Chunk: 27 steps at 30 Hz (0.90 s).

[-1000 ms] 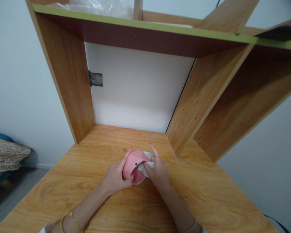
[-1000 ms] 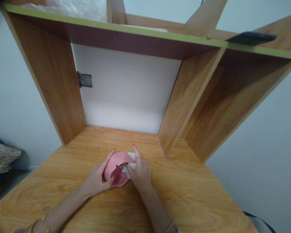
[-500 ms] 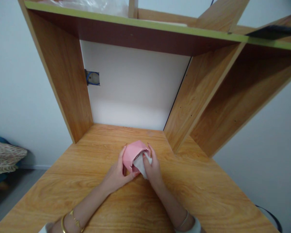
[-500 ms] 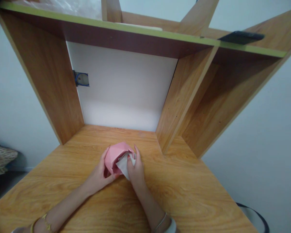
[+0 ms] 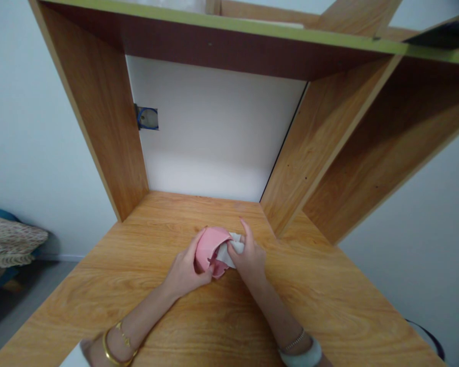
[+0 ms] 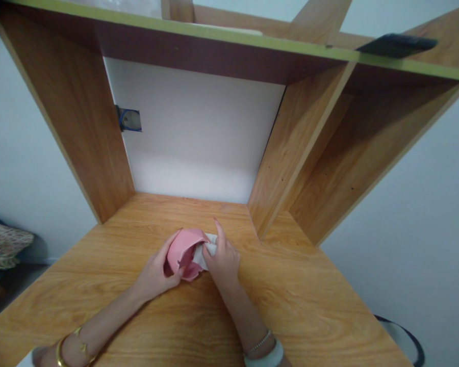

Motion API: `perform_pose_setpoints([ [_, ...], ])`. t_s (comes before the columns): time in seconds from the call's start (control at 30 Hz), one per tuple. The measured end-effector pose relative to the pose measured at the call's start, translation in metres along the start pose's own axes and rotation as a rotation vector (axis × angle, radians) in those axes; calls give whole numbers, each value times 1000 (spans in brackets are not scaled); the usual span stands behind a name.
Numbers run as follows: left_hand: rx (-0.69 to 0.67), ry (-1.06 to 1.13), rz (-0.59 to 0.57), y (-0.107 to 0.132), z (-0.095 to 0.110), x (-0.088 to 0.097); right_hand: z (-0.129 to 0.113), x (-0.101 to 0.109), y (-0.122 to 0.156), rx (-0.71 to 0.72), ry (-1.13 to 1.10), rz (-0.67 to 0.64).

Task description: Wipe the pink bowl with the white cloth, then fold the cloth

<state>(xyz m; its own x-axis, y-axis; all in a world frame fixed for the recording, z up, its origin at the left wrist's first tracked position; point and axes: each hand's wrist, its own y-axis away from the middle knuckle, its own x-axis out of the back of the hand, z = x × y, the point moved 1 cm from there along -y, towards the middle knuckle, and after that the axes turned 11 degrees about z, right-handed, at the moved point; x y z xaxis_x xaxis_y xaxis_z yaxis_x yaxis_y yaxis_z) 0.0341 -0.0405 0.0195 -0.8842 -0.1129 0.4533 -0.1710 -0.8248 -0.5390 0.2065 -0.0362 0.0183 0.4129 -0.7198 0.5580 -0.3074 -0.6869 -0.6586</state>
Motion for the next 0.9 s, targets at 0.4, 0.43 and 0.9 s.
perform_pose_setpoints([
  [0.4, 36, 124, 15, -3, -11, 3, 3, -16, 9, -174, -339, -144],
  [0.43, 67, 176, 15, -4, -13, 2, 3, -16, 9, -209, -361, -126],
  [0.9, 13, 89, 47, -1, -9, -5, 0, -9, 1, -174, -130, -108],
])
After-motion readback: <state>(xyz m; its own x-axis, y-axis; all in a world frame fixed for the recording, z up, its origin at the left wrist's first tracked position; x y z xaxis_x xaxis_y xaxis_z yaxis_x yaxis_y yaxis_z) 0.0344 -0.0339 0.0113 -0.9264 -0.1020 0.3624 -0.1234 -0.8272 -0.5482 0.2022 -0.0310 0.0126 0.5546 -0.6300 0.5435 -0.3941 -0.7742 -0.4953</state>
